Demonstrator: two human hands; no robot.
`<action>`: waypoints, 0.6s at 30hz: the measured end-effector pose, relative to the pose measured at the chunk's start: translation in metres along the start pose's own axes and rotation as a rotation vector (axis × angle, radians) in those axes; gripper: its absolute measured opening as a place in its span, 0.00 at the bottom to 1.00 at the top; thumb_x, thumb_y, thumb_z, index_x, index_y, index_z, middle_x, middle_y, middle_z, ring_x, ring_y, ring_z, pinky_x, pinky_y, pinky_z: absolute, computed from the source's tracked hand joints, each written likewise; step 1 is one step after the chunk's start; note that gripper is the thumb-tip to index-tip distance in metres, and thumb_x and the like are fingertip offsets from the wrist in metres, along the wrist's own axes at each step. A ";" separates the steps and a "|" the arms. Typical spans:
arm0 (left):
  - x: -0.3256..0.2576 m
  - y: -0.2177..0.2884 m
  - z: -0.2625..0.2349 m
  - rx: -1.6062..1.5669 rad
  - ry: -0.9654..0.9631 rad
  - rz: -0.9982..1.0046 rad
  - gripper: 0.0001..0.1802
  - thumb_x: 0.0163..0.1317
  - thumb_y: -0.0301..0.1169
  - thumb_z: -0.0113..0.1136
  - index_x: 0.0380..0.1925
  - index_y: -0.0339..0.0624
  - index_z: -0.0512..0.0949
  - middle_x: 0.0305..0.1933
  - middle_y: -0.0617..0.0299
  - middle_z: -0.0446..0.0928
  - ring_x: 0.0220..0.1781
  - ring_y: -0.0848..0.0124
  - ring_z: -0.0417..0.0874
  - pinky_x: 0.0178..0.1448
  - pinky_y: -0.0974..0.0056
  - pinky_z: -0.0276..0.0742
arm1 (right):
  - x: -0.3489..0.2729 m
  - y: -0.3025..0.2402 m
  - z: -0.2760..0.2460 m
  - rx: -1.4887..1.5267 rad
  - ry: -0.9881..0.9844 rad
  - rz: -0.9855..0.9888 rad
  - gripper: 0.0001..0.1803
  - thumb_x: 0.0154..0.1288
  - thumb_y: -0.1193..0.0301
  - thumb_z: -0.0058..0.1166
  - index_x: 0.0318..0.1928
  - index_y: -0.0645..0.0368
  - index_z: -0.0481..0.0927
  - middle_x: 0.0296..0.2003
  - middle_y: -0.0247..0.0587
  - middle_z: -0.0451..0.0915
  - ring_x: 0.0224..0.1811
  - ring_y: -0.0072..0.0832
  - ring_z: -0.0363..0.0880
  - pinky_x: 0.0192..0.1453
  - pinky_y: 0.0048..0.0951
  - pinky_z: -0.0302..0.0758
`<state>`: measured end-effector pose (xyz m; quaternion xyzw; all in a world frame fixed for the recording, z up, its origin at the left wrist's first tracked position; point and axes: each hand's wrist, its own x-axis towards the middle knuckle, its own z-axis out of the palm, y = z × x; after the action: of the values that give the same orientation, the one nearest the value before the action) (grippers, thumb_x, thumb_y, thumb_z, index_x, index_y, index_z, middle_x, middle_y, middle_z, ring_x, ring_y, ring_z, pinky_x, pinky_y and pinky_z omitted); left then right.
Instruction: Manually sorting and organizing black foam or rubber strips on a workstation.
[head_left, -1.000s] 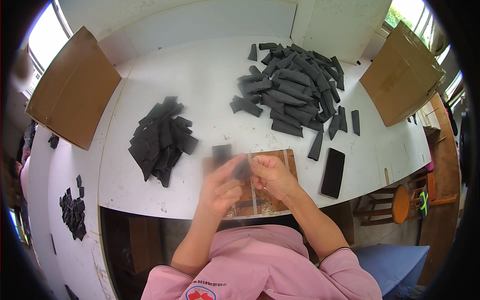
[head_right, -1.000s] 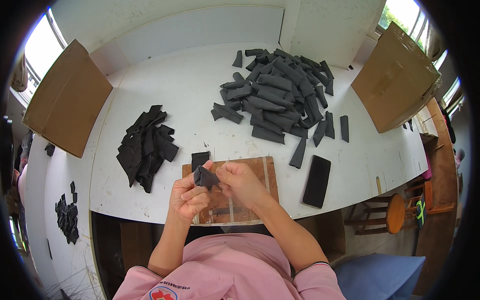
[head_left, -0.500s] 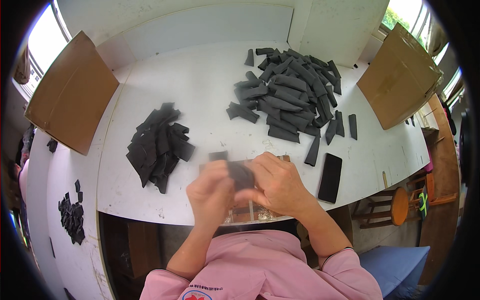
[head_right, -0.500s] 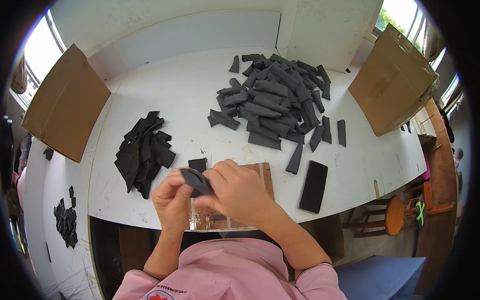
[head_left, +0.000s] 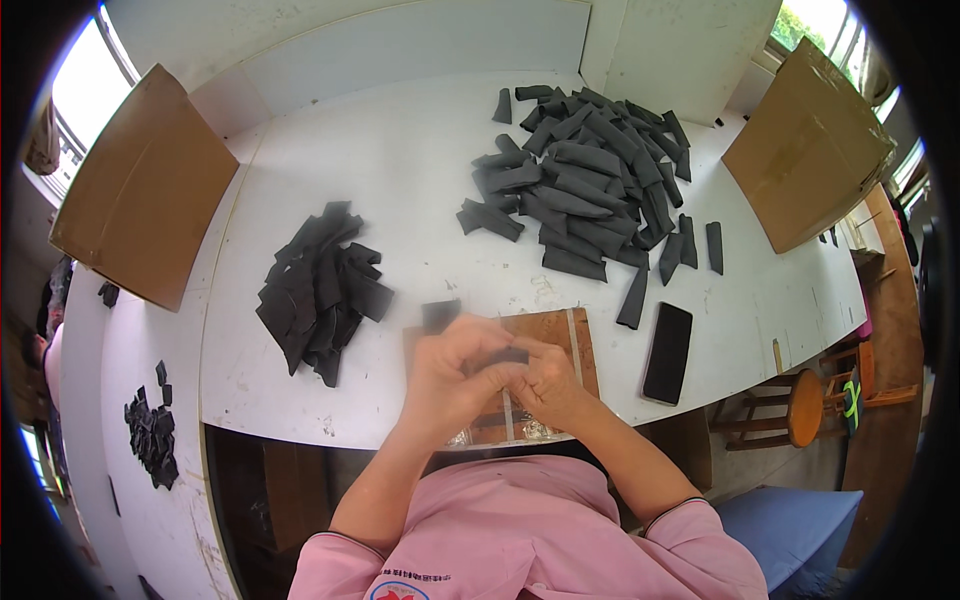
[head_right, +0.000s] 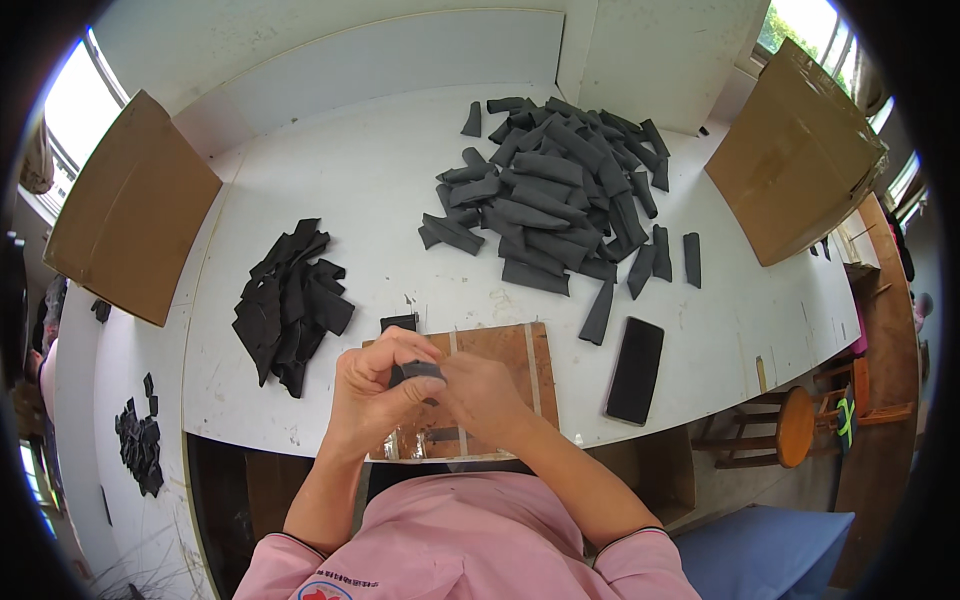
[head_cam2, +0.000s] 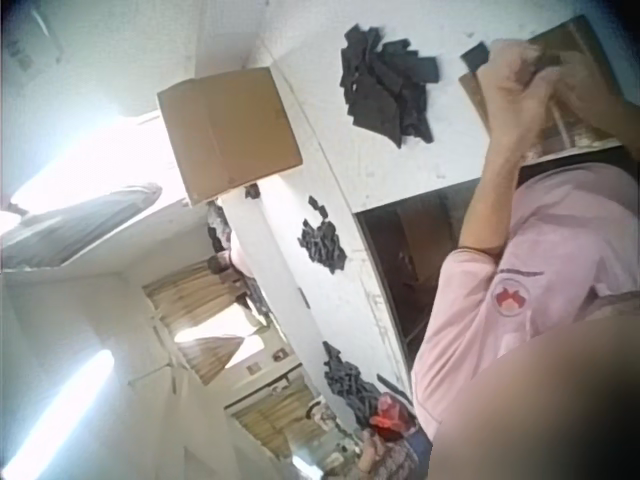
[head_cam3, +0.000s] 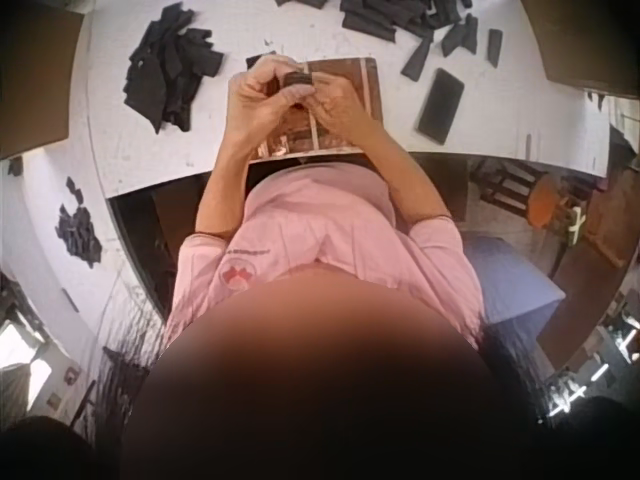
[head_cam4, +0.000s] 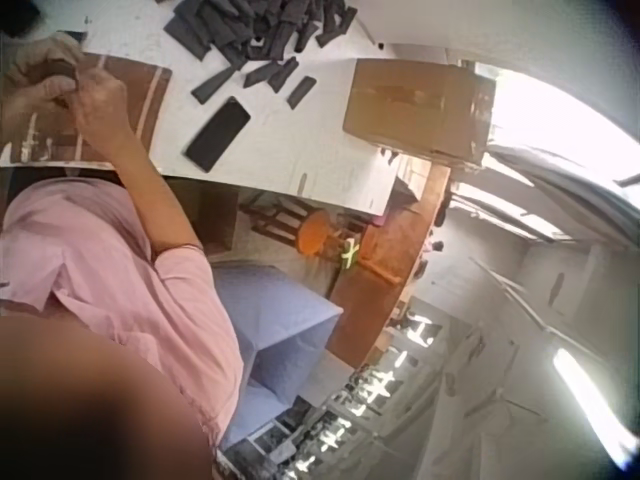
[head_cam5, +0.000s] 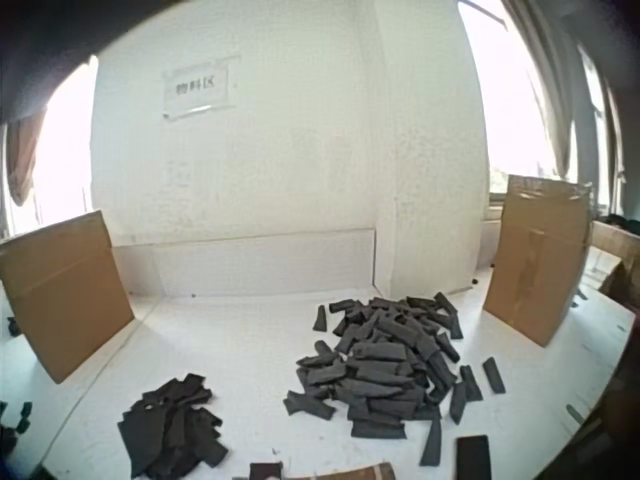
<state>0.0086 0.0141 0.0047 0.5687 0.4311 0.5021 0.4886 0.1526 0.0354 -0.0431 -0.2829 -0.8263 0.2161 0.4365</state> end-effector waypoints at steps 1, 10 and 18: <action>0.002 -0.001 0.000 0.000 -0.002 0.002 0.04 0.43 0.20 0.63 0.20 0.35 0.76 0.28 0.59 0.75 0.39 0.72 0.73 0.40 0.71 0.69 | -0.001 0.007 0.006 0.029 0.012 0.028 0.03 0.49 0.71 0.50 0.26 0.57 0.74 0.21 0.35 0.70 0.23 0.32 0.70 0.24 0.31 0.68; -0.004 -0.004 -0.011 0.063 -0.113 0.061 0.07 0.49 0.16 0.55 0.30 0.34 0.78 0.32 0.56 0.76 0.39 0.68 0.74 0.43 0.69 0.71 | -0.001 0.001 0.001 -0.073 -0.127 0.072 0.05 0.52 0.68 0.50 0.28 0.55 0.74 0.20 0.35 0.70 0.25 0.32 0.72 0.24 0.32 0.69; -0.009 -0.006 -0.006 -0.395 0.001 0.138 0.09 0.56 0.25 0.53 0.36 0.31 0.75 0.32 0.51 0.76 0.38 0.67 0.75 0.43 0.65 0.71 | 0.010 -0.005 -0.014 -0.129 -0.185 0.079 0.07 0.51 0.67 0.52 0.26 0.57 0.72 0.20 0.36 0.70 0.25 0.34 0.72 0.26 0.33 0.69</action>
<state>0.0013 0.0065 -0.0029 0.4898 0.2846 0.6093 0.5547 0.1586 0.0399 -0.0271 -0.3216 -0.8634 0.2046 0.3305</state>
